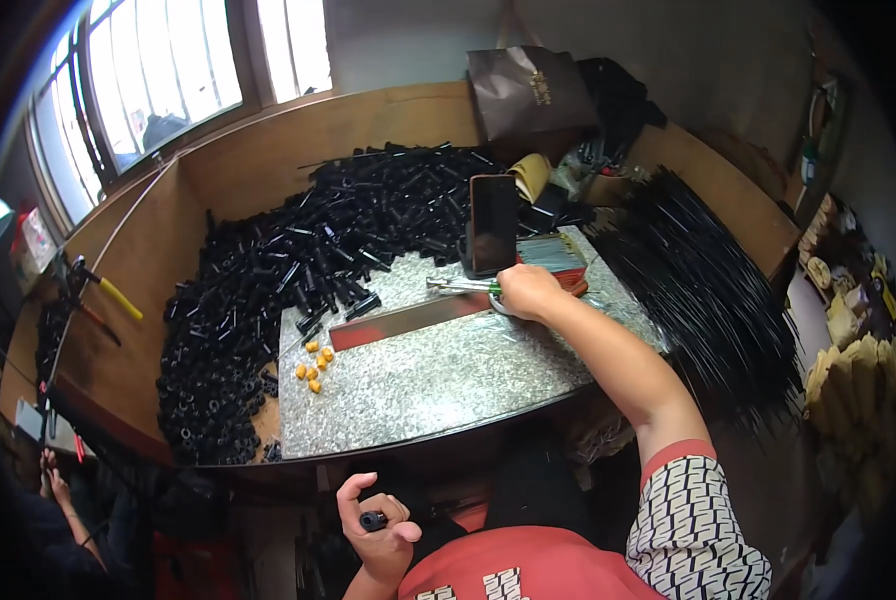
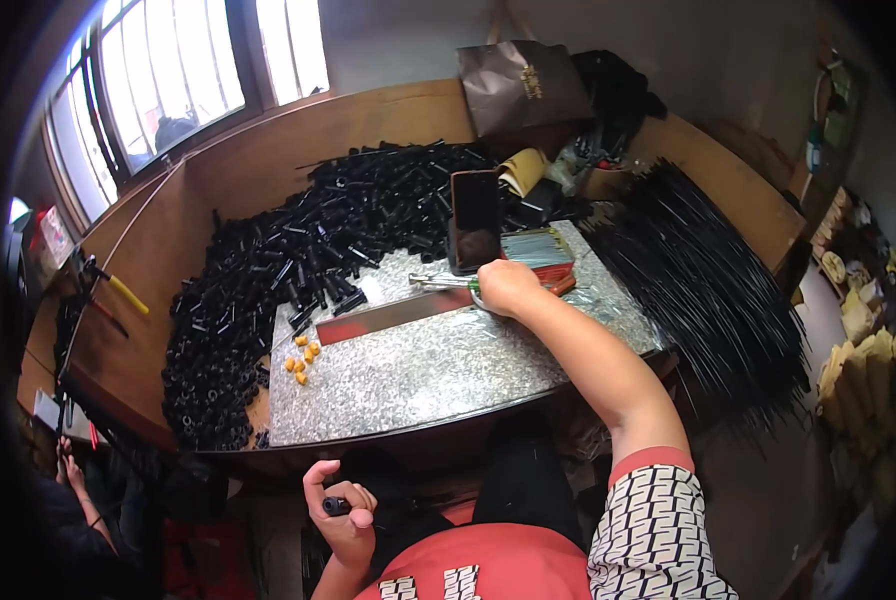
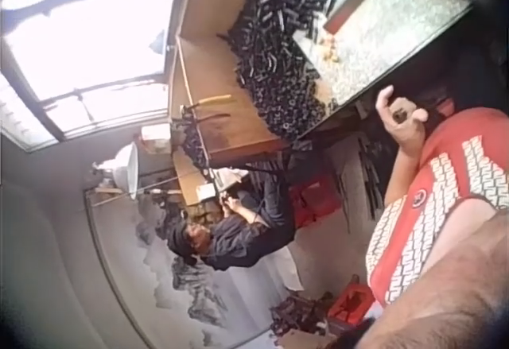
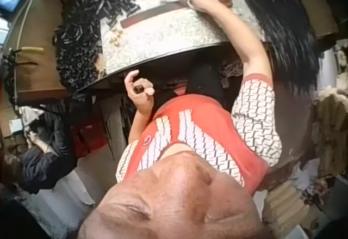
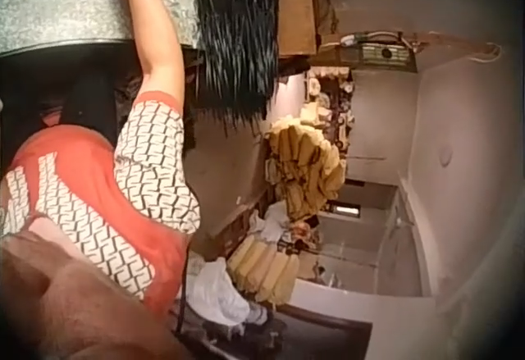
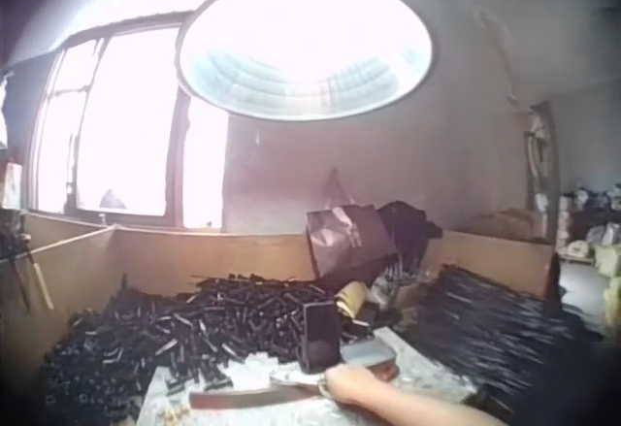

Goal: Assembling small plastic components onto black cables at a workbench.

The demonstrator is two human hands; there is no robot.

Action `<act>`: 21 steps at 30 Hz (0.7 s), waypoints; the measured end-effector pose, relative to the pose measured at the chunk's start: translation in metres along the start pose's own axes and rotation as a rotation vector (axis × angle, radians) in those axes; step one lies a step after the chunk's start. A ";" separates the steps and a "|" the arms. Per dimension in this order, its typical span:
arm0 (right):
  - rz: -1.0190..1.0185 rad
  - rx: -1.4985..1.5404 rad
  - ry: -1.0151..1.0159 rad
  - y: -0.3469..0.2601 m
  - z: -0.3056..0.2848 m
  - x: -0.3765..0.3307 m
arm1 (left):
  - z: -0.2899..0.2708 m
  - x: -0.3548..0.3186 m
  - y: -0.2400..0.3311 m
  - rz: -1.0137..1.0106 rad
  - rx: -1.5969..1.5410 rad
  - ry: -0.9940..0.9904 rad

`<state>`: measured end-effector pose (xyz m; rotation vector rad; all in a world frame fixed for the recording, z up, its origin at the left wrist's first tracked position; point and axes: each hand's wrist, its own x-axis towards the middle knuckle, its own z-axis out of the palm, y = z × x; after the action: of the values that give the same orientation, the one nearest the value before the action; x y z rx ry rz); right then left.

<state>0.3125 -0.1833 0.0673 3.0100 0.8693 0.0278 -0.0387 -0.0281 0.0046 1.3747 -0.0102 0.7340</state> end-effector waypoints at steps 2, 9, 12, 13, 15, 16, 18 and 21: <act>0.004 0.005 -0.020 0.001 0.000 -0.002 | 0.001 0.000 0.000 -0.003 -0.020 0.017; -0.044 0.035 -0.015 0.004 0.000 0.003 | 0.008 0.003 0.000 0.001 -0.013 0.013; -0.035 0.057 -0.002 0.006 0.001 0.003 | 0.006 0.003 -0.003 -0.002 -0.009 0.013; -0.027 0.077 -0.007 0.005 -0.002 -0.001 | 0.006 0.003 -0.004 0.000 -0.008 0.021; -0.014 0.099 -0.010 0.005 -0.006 -0.005 | 0.006 0.003 -0.004 0.005 -0.002 0.019; -0.001 0.099 0.007 0.004 -0.007 -0.006 | 0.006 0.003 -0.004 0.007 0.006 0.024; 0.010 0.102 0.023 0.002 -0.008 -0.010 | 0.006 0.003 -0.003 0.007 0.006 0.025; -0.001 0.226 0.163 -0.003 -0.007 -0.026 | 0.008 0.004 0.000 0.016 0.024 0.030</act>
<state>0.2885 -0.1942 0.0737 3.2552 0.9475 0.1908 -0.0327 -0.0334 0.0081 1.3874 0.0113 0.7701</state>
